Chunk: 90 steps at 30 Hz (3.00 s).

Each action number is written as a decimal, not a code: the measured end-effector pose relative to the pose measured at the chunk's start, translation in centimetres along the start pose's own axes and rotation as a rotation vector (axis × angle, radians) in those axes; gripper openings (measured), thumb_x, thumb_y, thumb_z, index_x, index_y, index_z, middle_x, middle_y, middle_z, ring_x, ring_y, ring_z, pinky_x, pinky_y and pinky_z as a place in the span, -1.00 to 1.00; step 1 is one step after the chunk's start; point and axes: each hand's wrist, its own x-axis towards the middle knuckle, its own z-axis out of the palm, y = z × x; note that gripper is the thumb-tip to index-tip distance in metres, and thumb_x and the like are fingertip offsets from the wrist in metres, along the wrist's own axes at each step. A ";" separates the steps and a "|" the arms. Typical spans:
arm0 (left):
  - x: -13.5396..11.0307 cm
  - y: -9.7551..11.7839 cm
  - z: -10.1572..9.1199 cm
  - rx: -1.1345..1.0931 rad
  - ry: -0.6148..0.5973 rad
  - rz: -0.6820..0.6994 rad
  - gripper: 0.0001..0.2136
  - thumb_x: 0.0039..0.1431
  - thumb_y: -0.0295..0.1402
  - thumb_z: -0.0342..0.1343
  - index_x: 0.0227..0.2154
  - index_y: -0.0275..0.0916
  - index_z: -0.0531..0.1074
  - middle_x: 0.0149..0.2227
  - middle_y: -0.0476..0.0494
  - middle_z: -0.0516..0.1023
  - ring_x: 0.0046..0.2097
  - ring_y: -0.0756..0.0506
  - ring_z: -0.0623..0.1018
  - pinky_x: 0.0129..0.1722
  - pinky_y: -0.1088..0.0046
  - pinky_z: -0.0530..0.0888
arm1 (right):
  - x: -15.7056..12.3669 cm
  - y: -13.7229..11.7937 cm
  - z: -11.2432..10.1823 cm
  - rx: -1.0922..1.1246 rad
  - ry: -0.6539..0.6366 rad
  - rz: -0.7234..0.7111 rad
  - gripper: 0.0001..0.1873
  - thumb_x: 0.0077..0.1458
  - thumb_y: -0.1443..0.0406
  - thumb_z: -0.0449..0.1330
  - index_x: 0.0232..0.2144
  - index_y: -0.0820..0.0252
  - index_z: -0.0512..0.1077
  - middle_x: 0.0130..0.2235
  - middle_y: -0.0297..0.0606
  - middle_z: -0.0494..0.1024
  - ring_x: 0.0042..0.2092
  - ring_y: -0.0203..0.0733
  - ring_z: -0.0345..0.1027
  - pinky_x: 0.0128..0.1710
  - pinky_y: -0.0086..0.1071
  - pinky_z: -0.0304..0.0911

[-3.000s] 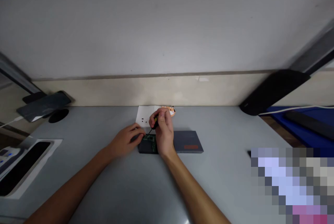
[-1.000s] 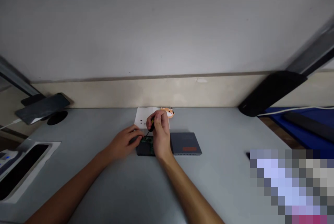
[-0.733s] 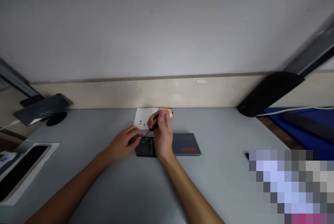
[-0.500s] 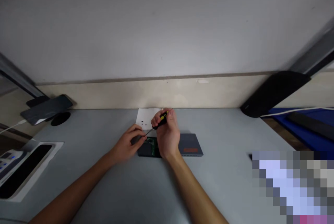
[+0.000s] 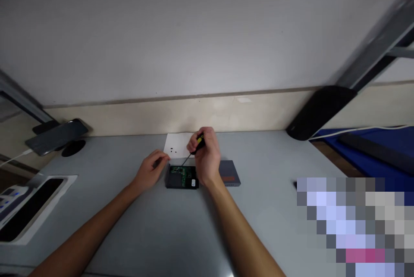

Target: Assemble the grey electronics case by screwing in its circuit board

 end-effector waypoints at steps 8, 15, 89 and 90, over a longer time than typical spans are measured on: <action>0.0 0.9 0.1 -0.046 -0.040 0.048 -0.76 0.43 -0.29 0.00 -0.32 -0.20 0.52 -0.28 -0.06 0.50 -0.22 -0.04 0.49 -0.18 0.43 0.41 | -2.1 4.3 1.0 -0.009 -0.209 0.199 -0.69 0.29 0.03 0.13 -0.37 0.10 0.30 -0.51 -0.41 0.28 -0.47 -0.29 0.10 -0.42 -0.37 0.06; -0.4 1.4 -0.4 0.011 -0.107 0.132 -0.81 0.40 -0.31 0.02 -0.23 -0.16 0.54 -0.20 -0.12 0.50 -0.12 -0.09 0.51 -0.03 0.31 0.42 | -1.8 3.5 0.8 -0.008 -0.175 0.185 -0.70 0.27 0.03 0.15 -0.36 0.09 0.29 -0.49 -0.41 0.27 -0.47 -0.30 0.09 -0.43 -0.38 0.08; -1.7 5.3 1.8 0.214 -0.149 0.074 -0.62 0.08 -0.53 0.13 -0.02 -0.16 0.46 0.05 -0.18 0.45 0.12 -0.23 0.42 0.17 0.15 0.39 | -0.5 -0.1 0.1 -0.038 -0.161 0.181 -0.74 0.34 0.18 0.07 -0.39 0.14 0.31 -0.55 -0.41 0.21 -0.53 -0.35 -0.01 -0.49 -0.38 -0.10; -1.8 5.5 1.8 0.241 -0.170 0.095 -0.60 0.09 -0.51 0.15 0.02 -0.15 0.45 0.07 -0.17 0.46 0.14 -0.24 0.41 0.18 0.13 0.37 | -0.4 -0.3 0.1 -0.035 -0.150 0.179 -0.74 0.34 0.17 0.07 -0.40 0.14 0.31 -0.55 -0.41 0.20 -0.53 -0.35 -0.02 -0.49 -0.39 -0.10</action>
